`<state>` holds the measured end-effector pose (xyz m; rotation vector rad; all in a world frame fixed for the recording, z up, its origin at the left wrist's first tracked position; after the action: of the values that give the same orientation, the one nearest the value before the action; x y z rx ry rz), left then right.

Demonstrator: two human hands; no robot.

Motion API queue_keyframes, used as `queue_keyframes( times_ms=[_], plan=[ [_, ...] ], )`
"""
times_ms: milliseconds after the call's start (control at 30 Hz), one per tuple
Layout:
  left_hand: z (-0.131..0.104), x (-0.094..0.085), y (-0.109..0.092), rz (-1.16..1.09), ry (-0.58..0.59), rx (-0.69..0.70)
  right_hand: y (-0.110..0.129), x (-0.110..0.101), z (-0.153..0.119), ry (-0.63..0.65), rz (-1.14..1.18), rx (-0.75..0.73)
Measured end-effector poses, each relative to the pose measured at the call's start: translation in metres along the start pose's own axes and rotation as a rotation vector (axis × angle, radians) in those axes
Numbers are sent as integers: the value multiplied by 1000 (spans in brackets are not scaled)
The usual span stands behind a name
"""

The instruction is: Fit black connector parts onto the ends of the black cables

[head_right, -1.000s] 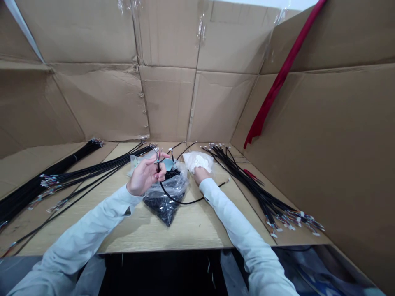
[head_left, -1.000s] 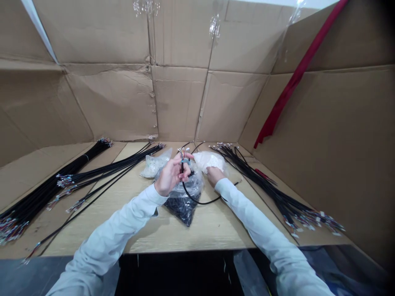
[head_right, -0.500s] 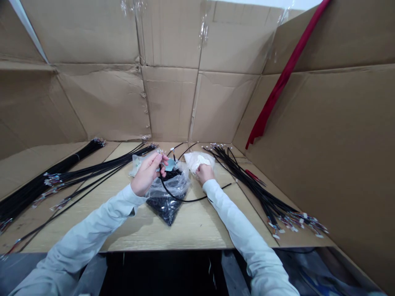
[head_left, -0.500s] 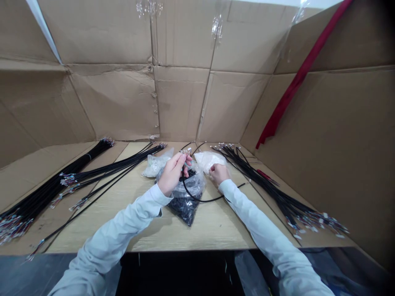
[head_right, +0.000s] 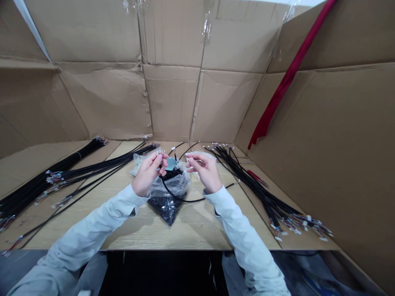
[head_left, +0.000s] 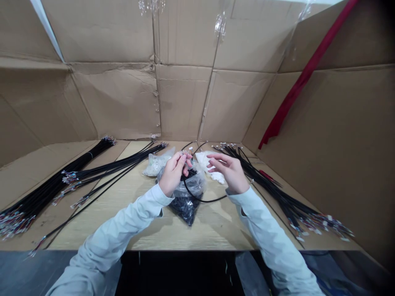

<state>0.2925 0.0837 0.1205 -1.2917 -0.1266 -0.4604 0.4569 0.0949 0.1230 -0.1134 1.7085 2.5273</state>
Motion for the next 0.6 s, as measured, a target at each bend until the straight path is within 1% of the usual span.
queue_keyframes(
  times_ms=[67,133,200,267,367,433,500,600],
  plan=[
    [-1,-5,-2,-125,-92,0,13,7,8,3,151,10],
    [-2,-12,-4,-239,-200,5,21,11,19,-21,246,-12],
    [-3,-19,-6,-301,-278,16,28,13,27,-64,292,-45],
    [-2,-26,-9,-312,-317,47,33,15,32,-104,298,-83],
    [-1,-35,-12,-298,-326,104,42,19,35,-140,266,-143],
    [1,-39,-12,-270,-312,113,46,22,37,-145,257,-151],
    [2,-41,-12,-222,-285,96,46,27,40,-129,261,-115],
    [2,-38,-9,-129,-223,50,40,38,44,-53,251,-17]
  ],
)
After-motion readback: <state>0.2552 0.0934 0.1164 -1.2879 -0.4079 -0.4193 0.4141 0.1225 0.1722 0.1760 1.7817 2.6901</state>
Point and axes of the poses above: each hand's wrist, its own z-axis towards the middle knuckle, its own x-axis out of the palm, y = z × x, the point moved 5 cm from there along z, towards the middle knuckle, and after that the axes turned 3 degrees about -x, right-handed, at the moved point
